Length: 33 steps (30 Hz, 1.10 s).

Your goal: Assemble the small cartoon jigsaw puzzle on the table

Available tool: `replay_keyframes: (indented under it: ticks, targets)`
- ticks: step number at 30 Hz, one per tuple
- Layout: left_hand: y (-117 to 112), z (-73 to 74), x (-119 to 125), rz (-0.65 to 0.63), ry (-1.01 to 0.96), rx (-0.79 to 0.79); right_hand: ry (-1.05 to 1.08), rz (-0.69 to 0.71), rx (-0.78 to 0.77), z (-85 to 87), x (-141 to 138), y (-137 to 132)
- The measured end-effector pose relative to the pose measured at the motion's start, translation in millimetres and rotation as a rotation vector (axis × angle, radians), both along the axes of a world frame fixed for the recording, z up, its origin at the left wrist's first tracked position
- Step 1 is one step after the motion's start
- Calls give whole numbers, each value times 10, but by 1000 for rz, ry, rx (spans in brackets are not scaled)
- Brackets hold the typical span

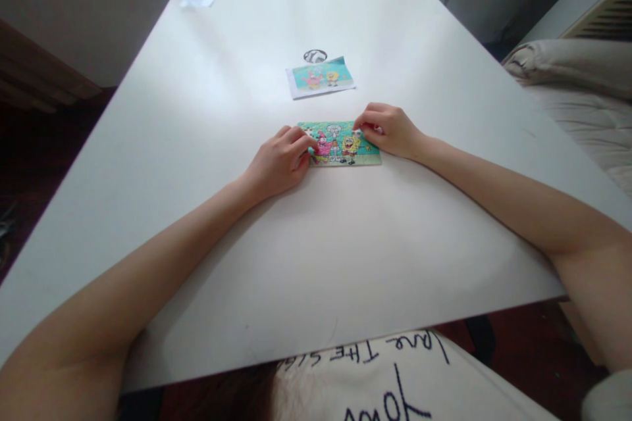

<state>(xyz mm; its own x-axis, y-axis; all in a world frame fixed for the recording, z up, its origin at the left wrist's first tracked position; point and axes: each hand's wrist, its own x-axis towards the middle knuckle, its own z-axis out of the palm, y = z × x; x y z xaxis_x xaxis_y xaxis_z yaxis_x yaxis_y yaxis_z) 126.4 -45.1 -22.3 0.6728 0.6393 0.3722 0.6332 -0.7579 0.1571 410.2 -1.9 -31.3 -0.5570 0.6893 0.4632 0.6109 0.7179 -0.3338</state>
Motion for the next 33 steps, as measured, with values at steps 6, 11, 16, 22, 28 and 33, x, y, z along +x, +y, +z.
replay_keyframes:
  ticks: [6, 11, 16, 22, 28, 33]
  targets:
    - [12, -11, -2, -1, 3, -11, -10, -1, -23, 19, -2, -12]
    - [2, -1, -1, 6, 14, -1, -15, -7, -35, 10, 1, -6]
    - [-10, 7, 1, 3, 20, 18, -14, -6, -26, 12, 0, -6]
    - [-6, 2, -1, 3, 13, 23, -14, -9, -30, 19, 0, -15]
    - [-14, 19, 7, 20, 6, -10, -7, -15, -27, 21, -5, -15]
    - [-19, 25, 17, 21, 1, -30, -9, -21, -26, 14, -6, -11]
